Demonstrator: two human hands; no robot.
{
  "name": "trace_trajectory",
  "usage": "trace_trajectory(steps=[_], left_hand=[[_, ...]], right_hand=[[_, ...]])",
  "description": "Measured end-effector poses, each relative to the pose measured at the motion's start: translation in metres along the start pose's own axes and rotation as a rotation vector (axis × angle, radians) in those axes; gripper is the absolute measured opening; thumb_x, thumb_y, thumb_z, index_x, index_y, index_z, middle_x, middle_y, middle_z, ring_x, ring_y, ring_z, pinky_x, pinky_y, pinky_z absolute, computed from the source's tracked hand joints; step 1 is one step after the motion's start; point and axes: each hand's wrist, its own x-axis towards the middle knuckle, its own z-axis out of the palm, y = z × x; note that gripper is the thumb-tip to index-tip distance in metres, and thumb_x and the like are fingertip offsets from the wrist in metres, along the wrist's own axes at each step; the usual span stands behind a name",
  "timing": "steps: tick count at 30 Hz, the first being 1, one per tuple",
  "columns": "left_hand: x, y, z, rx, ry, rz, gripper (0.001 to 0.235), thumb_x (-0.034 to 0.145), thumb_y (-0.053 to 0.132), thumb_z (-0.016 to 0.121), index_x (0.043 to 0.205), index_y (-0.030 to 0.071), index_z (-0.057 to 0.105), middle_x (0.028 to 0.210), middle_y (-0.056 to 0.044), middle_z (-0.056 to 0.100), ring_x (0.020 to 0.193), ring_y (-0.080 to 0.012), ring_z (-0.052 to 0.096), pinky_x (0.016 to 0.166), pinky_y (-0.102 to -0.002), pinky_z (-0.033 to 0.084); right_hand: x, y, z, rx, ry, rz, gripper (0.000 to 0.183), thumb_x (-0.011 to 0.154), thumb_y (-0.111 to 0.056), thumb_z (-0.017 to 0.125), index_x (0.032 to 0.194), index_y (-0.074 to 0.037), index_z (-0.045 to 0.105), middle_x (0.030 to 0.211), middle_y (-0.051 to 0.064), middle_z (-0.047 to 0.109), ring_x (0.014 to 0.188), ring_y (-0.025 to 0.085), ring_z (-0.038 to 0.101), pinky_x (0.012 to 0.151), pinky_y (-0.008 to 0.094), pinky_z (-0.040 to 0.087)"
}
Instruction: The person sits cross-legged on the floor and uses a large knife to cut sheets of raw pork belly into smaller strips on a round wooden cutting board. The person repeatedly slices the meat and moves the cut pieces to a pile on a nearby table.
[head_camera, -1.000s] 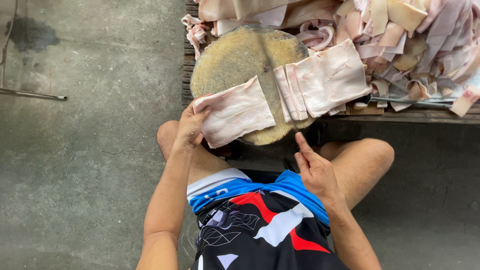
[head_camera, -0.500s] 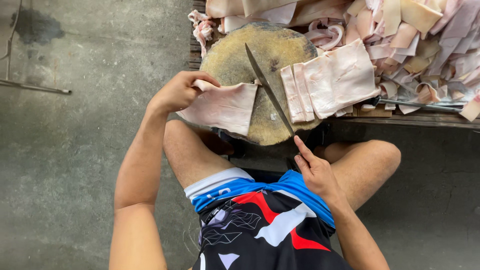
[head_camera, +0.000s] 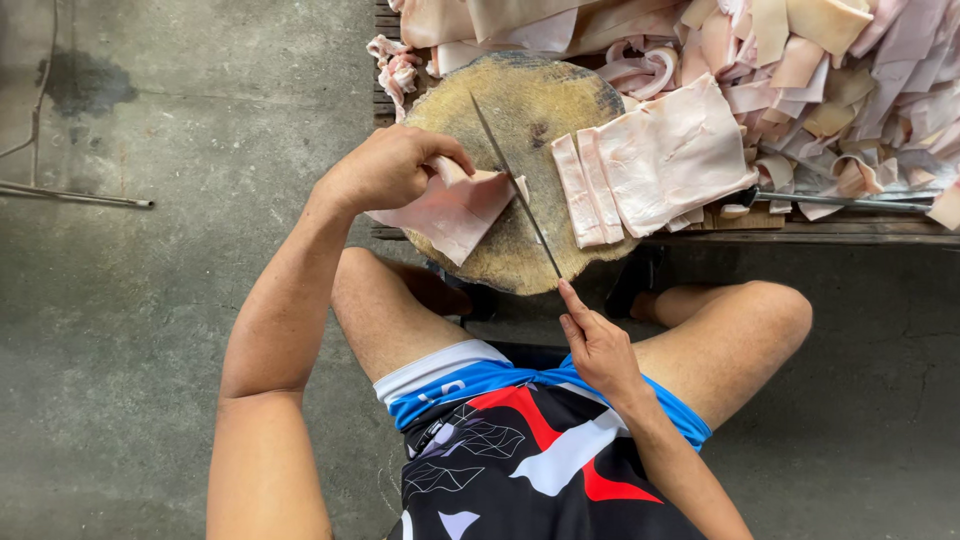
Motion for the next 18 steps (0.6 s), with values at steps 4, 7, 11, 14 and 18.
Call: trace_trajectory(steps=[4,7,11,14,18], left_hand=[[0.001,0.000,-0.002,-0.014,-0.001,-0.055,0.049,0.076,-0.008,0.055,0.109,0.020,0.079,0.098,-0.009,0.078,0.088,-0.0271,0.072,0.077,-0.039,0.056],[0.000,0.001,-0.004,-0.041,-0.010,-0.108,0.049,0.076,-0.008,0.055,0.108,0.020,0.079,0.097,-0.009,0.078,0.086,-0.0259,0.072,0.076,-0.039,0.056],[0.009,0.006,0.003,-0.038,-0.024,-0.038,0.046,0.078,-0.007,0.056,0.108,0.018,0.079,0.096,-0.010,0.078,0.084,-0.0264,0.072,0.075,-0.039,0.056],[0.009,0.010,0.001,-0.007,0.002,0.046,0.043,0.077,-0.006,0.058,0.108,0.017,0.079,0.094,-0.012,0.077,0.084,-0.0281,0.072,0.075,-0.039,0.056],[0.002,0.022,0.001,-0.045,-0.011,0.050,0.052,0.074,-0.008,0.053,0.110,0.019,0.079,0.099,-0.008,0.079,0.083,-0.0257,0.075,0.073,-0.037,0.058]], right_hand=[[-0.003,0.007,-0.005,0.163,0.076,-0.048,0.053,0.102,-0.018,0.060,0.154,-0.022,0.049,0.098,0.018,0.071,0.081,0.033,0.068,0.074,0.038,0.055],[-0.004,0.010,-0.012,0.214,0.013,0.149,0.056,0.099,-0.019,0.061,0.154,-0.025,0.049,0.075,0.018,0.068,0.067,0.032,0.063,0.069,0.037,0.055],[-0.003,0.011,-0.012,0.171,0.033,0.012,0.055,0.100,-0.020,0.061,0.154,-0.024,0.047,0.082,0.018,0.070,0.066,0.028,0.068,0.070,0.036,0.055],[0.000,0.008,-0.011,0.134,-0.014,0.088,0.057,0.101,-0.022,0.059,0.156,-0.027,0.044,0.080,0.020,0.070,0.068,0.034,0.069,0.070,0.040,0.055],[0.000,0.009,-0.010,0.110,0.066,-0.110,0.057,0.102,-0.021,0.056,0.156,-0.025,0.040,0.111,0.024,0.072,0.088,0.044,0.068,0.071,0.048,0.055]])
